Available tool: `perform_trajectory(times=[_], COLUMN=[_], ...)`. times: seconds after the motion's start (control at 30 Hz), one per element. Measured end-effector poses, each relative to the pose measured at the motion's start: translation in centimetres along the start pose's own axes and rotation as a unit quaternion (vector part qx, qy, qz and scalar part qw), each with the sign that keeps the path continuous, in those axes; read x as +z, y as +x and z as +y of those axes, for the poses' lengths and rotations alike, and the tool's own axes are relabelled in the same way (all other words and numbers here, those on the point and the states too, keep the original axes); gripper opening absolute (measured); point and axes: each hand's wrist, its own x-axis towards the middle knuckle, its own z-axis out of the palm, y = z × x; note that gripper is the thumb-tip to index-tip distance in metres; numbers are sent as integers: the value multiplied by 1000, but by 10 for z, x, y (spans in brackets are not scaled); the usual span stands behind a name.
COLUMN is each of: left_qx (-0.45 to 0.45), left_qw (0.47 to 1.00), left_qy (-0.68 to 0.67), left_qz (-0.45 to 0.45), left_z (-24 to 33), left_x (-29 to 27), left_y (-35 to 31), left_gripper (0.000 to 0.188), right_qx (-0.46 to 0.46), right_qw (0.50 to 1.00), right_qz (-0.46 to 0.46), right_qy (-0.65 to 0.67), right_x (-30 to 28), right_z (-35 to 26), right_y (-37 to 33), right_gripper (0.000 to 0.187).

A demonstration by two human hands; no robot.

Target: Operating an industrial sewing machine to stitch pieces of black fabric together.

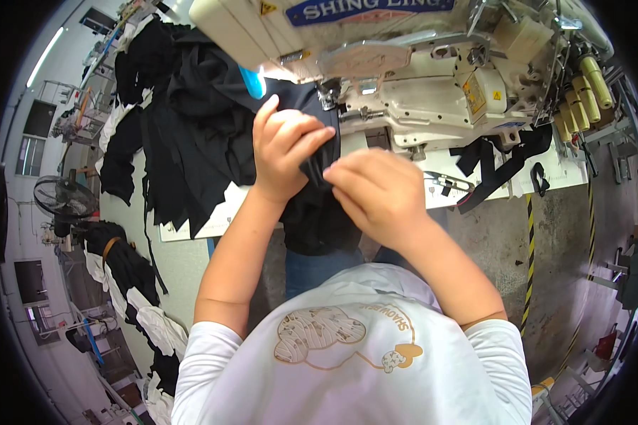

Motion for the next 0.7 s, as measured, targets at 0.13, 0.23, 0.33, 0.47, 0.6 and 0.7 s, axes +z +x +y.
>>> perform_trajectory(times=[0.13, 0.23, 0.33, 0.47, 0.6, 0.7], left_qx=[43, 47, 46, 41, 42, 42], left_qw=[998, 997, 997, 998, 996, 996], left_qy=[31, 42, 48, 51, 68, 68], left_qz=[27, 35, 29, 18, 36, 37], left_z=[0, 1, 1, 0, 1, -1], left_x=[5, 9, 8, 11, 12, 13], left_y=[-4, -7, -8, -19, -14, -16], left_gripper=[8, 8, 9, 24, 10, 10], right_qx=[6, -2, -8, -14, -16, -14], right_qw=[1000, 1000, 1000, 999, 999, 999], right_qz=[9, 19, 23, 30, 37, 36], right_qy=[-7, 3, 15, 7, -17, -22], right_x=[9, 14, 19, 24, 26, 27], right_z=[2, 8, 12, 14, 16, 16], right_y=[-21, -31, -36, -43, -43, -42], right_gripper=[30, 31, 33, 30, 34, 34])
